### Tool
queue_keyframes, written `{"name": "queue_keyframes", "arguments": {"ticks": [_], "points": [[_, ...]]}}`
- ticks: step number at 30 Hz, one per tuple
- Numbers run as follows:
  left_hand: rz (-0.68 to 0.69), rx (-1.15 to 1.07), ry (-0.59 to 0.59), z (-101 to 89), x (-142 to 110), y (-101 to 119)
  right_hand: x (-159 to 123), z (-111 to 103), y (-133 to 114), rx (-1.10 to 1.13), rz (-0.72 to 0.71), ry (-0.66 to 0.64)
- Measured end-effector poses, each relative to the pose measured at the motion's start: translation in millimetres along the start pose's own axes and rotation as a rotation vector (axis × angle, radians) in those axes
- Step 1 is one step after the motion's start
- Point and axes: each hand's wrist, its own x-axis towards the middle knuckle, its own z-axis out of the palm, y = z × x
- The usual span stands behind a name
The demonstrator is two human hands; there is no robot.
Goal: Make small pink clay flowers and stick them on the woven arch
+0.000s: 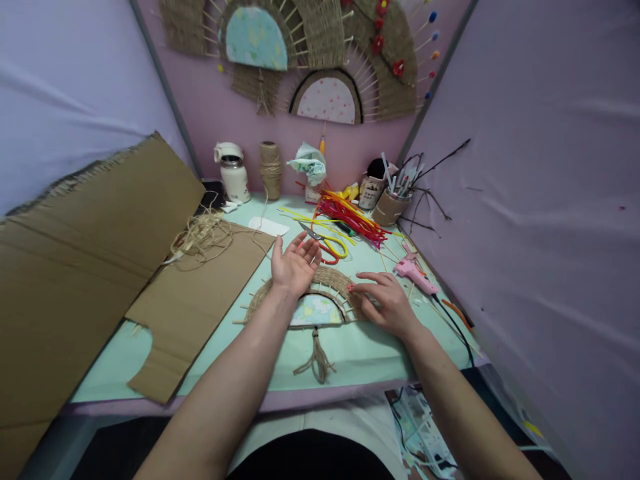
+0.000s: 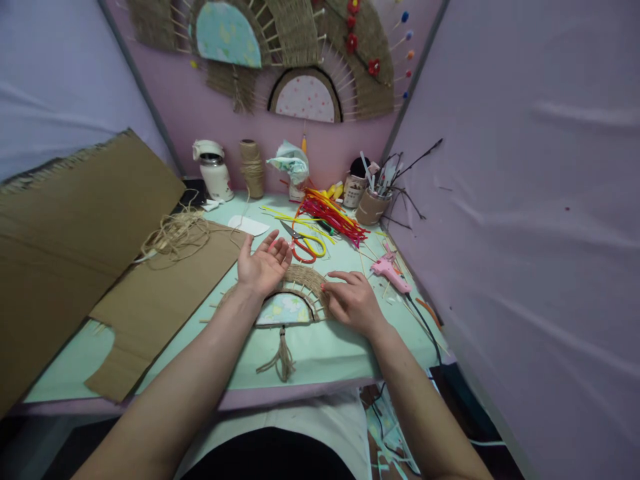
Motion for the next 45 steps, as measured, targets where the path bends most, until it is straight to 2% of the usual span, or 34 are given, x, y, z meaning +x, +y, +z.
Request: {"name": "queue_keyframes", "arguments": {"ticks": [5,13,30,35,40,43,45], "points": [[-0.008,0.0,0.012,0.8,-1,0,-4,3,2,0.001,-0.029,-0.067],[-0.013,-0.005,-0.002,-1.3,1,0,-3,3,1,-0.022,-0.009,-0.033],[-0.004,0.012,0.0,-1.0,0,-1,-4,6,1,-0.029,0.014,-0.098],[-0.006,0.006,0.005,-0.9,0,0,-7,4,1,0.006,0.083,0.003],[-0.006,0.001,0.009,0.2,0,0,-8,1,1,0.083,0.196,0.218],[0.032,0.003,0.034,0.3,1,4,1,-7,3,0.128,0.315,0.306],[0.099,0.02,0.06,0.1,3,11,13,-15,5,0.159,0.38,0.303]]}}
